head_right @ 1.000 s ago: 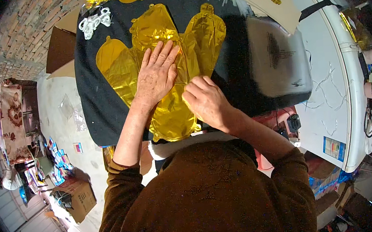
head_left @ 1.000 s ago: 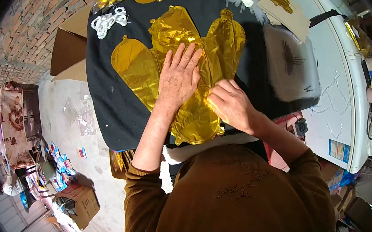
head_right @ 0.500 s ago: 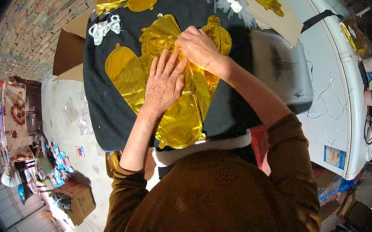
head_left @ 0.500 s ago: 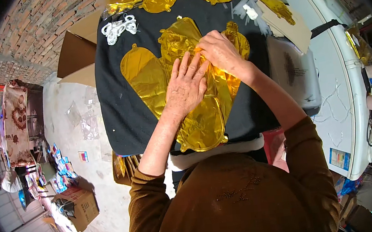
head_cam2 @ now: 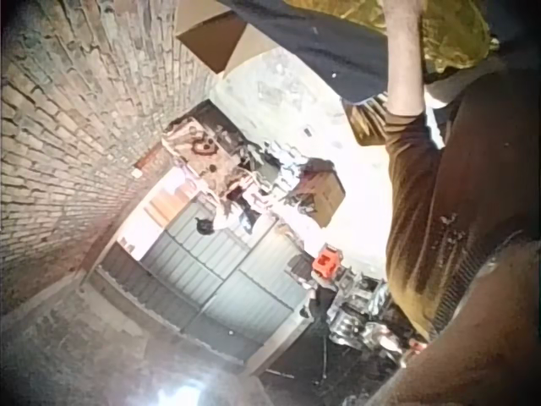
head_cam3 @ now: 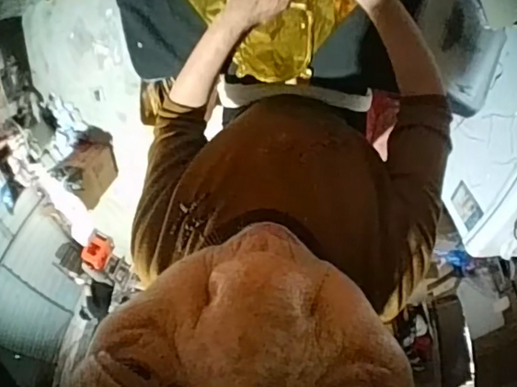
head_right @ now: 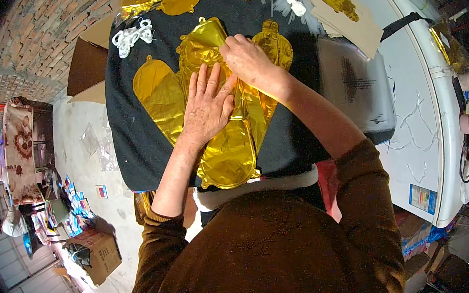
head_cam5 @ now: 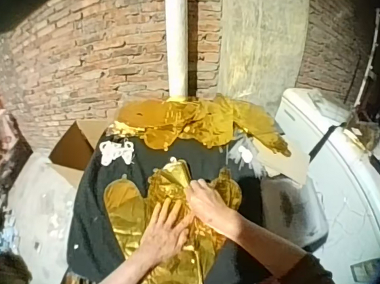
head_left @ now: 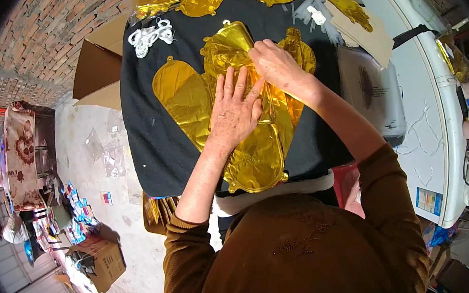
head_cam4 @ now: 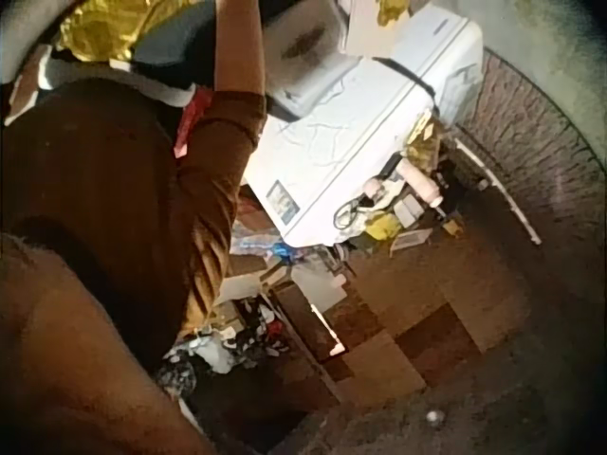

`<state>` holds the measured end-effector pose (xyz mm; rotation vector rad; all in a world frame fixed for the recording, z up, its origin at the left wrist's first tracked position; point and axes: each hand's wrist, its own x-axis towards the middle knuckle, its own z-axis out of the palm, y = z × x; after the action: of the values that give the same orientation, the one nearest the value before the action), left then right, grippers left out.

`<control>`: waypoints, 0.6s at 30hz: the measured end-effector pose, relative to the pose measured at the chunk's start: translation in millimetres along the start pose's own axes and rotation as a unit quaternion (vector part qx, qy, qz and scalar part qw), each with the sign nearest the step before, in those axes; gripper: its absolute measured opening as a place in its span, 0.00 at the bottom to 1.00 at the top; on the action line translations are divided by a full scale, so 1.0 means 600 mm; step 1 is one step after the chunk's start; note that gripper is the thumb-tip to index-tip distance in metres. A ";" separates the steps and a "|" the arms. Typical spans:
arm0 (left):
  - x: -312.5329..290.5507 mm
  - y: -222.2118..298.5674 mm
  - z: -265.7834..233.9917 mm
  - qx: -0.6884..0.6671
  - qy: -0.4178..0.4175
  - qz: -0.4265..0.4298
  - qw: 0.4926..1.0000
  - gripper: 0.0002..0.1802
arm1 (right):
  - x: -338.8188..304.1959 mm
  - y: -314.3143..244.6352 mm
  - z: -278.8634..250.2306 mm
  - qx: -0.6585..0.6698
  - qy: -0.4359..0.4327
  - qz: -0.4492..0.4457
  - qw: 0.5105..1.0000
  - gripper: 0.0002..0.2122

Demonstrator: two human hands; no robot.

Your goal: The person unfolds deflated foil balloons on the table, smooths them out by hand, and folds the edges inward.

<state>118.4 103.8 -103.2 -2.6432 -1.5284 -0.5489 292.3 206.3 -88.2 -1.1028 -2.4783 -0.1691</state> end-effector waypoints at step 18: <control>0.004 0.005 -0.002 0.004 0.008 0.009 1.000 0.29 | -0.018 0.005 -0.005 0.106 0.054 -0.042 0.992 0.04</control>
<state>122.0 104.1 -100.9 -2.6382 -1.4964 -0.5611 301.6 200.4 -90.3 -0.8793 -2.3825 0.0089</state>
